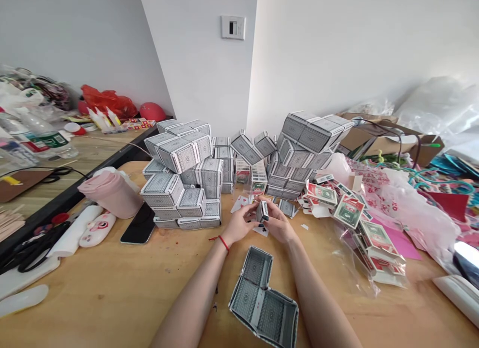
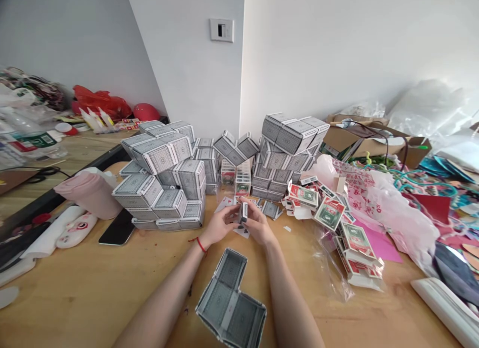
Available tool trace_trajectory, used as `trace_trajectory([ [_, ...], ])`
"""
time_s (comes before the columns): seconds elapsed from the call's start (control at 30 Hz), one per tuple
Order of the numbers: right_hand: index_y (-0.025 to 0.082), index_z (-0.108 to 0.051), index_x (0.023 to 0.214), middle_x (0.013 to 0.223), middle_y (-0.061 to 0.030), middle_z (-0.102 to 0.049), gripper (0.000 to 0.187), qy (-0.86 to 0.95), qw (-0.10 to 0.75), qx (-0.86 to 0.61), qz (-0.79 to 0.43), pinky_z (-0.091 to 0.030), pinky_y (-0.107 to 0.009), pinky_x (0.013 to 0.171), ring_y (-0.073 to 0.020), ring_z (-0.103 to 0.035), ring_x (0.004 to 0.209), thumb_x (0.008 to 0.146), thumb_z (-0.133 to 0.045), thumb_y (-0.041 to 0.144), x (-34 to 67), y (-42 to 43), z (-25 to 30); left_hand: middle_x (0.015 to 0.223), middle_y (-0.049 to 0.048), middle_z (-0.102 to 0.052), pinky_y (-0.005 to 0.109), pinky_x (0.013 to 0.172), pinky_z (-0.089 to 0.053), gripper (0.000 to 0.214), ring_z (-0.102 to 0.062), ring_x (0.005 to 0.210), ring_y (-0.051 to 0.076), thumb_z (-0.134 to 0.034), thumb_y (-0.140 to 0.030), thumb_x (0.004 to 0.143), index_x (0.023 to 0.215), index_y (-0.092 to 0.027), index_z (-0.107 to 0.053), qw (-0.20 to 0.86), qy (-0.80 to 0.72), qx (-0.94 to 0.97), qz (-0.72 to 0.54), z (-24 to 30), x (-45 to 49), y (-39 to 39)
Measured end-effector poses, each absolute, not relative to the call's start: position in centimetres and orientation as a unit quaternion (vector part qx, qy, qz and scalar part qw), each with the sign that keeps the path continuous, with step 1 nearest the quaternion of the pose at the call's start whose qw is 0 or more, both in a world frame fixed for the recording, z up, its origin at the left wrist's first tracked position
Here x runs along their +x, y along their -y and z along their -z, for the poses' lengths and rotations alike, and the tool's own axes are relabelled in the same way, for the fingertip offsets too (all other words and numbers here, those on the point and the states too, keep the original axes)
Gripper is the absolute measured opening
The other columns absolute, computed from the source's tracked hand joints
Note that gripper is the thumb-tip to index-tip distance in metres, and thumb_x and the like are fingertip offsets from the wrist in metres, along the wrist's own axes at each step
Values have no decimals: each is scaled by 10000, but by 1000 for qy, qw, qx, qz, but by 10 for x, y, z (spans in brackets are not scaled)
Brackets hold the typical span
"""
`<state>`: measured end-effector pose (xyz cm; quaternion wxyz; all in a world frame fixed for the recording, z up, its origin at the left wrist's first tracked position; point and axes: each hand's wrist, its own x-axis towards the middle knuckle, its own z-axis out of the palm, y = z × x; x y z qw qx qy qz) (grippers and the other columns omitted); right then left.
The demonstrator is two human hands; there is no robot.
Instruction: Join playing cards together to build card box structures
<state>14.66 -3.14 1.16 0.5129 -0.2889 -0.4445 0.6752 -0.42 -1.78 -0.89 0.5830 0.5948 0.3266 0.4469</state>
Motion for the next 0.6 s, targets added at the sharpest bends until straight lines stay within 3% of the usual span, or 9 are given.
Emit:
trace_trajectory([
  [0.6, 314, -482, 1162, 1264, -40, -449, 667, 435, 520, -265, -686, -435, -388, 795, -246, -497, 1044, 544, -730, 326, 146, 31, -11, 1195, 128, -511, 428, 877, -459, 546, -535, 1043, 239, -677, -111, 601, 1118, -177, -513, 585, -319, 590, -456, 4, -1, 20],
])
